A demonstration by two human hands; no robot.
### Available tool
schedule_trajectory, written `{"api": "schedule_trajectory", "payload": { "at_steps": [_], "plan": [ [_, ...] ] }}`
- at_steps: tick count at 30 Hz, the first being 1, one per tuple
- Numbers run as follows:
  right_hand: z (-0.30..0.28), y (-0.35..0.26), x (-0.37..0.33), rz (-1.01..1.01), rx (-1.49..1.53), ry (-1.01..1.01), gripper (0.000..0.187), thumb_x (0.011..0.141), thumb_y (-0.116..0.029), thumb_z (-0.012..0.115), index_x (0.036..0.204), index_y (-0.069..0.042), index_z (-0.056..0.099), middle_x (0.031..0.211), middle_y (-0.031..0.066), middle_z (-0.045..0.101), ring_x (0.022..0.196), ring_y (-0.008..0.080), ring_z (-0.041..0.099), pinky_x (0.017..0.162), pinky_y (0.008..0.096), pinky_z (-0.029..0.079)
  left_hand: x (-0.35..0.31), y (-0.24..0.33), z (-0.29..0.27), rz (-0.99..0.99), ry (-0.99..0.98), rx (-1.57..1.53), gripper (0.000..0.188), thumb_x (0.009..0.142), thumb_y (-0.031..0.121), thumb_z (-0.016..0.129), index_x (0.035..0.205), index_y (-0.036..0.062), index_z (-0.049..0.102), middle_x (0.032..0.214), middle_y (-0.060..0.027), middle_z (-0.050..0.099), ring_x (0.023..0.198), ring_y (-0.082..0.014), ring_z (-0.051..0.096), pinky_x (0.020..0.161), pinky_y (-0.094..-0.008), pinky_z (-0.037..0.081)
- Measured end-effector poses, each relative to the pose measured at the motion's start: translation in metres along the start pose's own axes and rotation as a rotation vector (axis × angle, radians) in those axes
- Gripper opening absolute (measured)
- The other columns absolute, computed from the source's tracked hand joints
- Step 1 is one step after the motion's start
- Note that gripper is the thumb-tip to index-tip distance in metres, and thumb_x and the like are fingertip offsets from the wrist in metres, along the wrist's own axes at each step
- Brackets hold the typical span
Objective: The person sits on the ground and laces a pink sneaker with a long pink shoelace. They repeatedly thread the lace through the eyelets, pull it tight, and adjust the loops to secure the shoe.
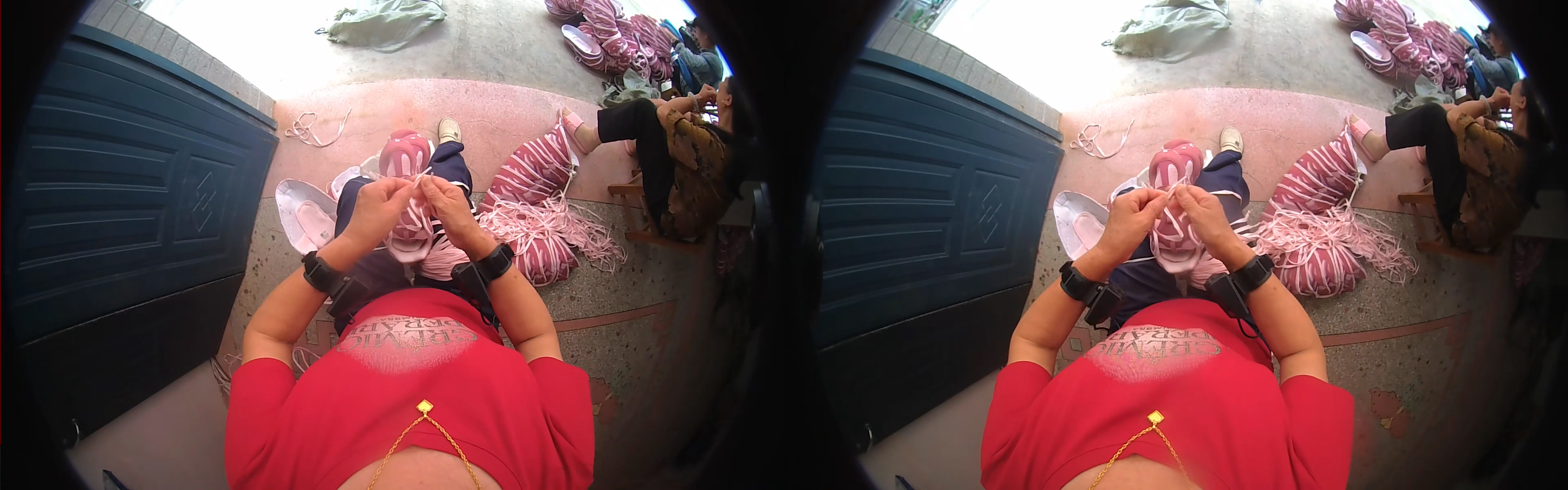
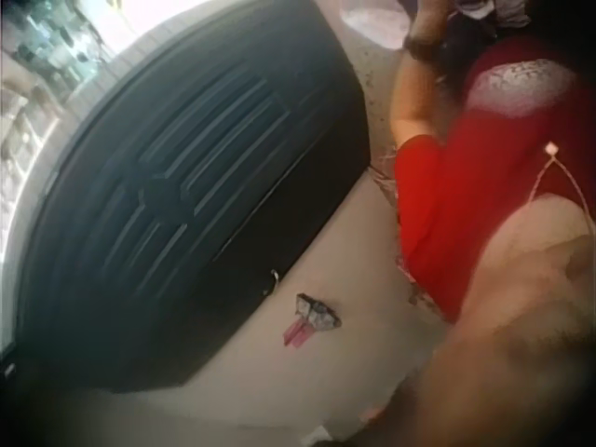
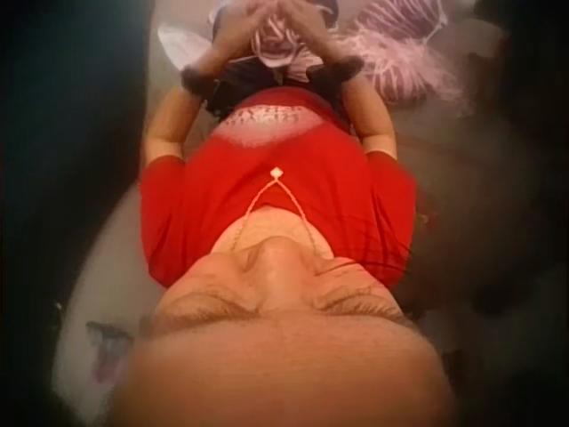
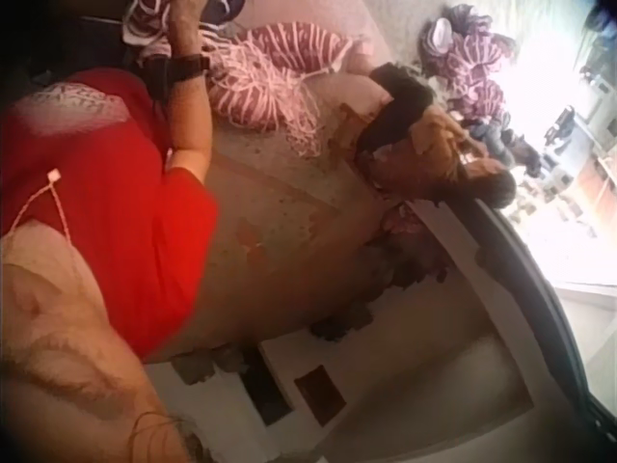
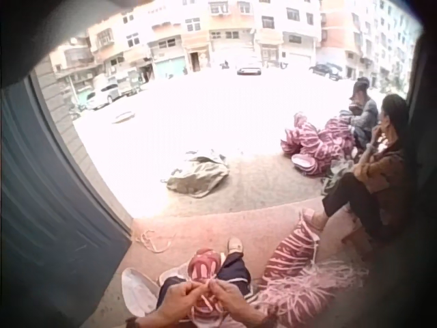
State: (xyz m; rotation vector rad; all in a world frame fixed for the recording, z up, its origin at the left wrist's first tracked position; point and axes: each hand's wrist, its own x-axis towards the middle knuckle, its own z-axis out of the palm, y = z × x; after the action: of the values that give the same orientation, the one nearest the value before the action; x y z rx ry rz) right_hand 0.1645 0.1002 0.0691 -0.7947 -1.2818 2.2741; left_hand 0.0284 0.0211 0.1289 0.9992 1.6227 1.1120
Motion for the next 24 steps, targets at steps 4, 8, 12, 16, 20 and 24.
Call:
{"api": "schedule_trajectory", "payload": {
  "at_steps": [4,8,12,16,20,24],
  "plan": [
    [0.016,0.007,0.006,-0.063,0.066,-0.024,0.042,0.098,-0.033,0.048,0.120,0.001,0.056,0.099,0.0031,0.062,0.084,0.0050,0.053,0.071,0.0213,0.045,-0.002,-0.022,-0.005,-0.084,0.071,-0.089,0.022,0.092,0.021,0.060,0.092,-0.0012,0.064,0.073,0.0021,0.058,0.063,-0.0030,0.048,0.055,-0.0178,0.038],
    [0.023,0.006,0.007,0.010,0.213,-0.050,0.039,0.097,-0.031,0.050,0.116,0.002,0.059,0.097,0.0024,0.063,0.080,0.0056,0.055,0.072,0.0218,0.046,-0.009,-0.018,-0.002,-0.150,0.107,-0.181,0.021,0.092,0.020,0.060,0.090,-0.0006,0.064,0.073,0.0030,0.057,0.063,-0.0027,0.048,0.055,-0.0175,0.038],
    [0.021,0.011,0.009,0.013,0.202,-0.011,0.033,0.096,-0.028,0.052,0.109,0.000,0.062,0.090,0.0015,0.064,0.077,0.0055,0.056,0.071,0.0210,0.046,-0.009,-0.020,-0.005,-0.153,0.025,-0.153,0.023,0.092,0.020,0.059,0.094,-0.0023,0.065,0.077,0.0009,0.061,0.067,-0.0043,0.052,0.059,-0.0189,0.041],
    [0.015,0.014,0.008,-0.022,0.220,0.071,0.027,0.096,-0.023,0.053,0.104,0.000,0.064,0.084,0.0009,0.063,0.075,0.0055,0.056,0.069,0.0198,0.046,0.008,-0.047,-0.026,-0.059,0.020,0.089,0.022,0.091,0.016,0.059,0.097,-0.0027,0.066,0.082,-0.0028,0.065,0.073,-0.0082,0.057,0.067,-0.0227,0.046],
    [0.005,0.008,-0.001,-0.024,0.188,0.146,0.029,0.096,-0.022,0.052,0.112,0.002,0.058,0.084,0.0042,0.064,0.073,0.0104,0.061,0.067,0.0225,0.049,0.045,-0.081,-0.044,0.099,0.112,0.469,0.018,0.087,0.013,0.058,0.097,0.0016,0.069,0.084,-0.0109,0.067,0.077,-0.0164,0.062,0.073,-0.0276,0.048],
    [-0.009,0.006,-0.011,0.008,0.157,0.131,0.032,0.097,-0.023,0.050,0.117,0.002,0.054,0.073,0.0035,0.059,0.067,0.0108,0.059,0.063,0.0220,0.048,0.072,-0.096,-0.039,0.237,-0.059,0.845,0.018,0.077,0.020,0.066,0.087,0.0053,0.069,0.083,-0.0165,0.064,0.083,-0.0312,0.061,0.078,-0.0403,0.048]
  ]
}}
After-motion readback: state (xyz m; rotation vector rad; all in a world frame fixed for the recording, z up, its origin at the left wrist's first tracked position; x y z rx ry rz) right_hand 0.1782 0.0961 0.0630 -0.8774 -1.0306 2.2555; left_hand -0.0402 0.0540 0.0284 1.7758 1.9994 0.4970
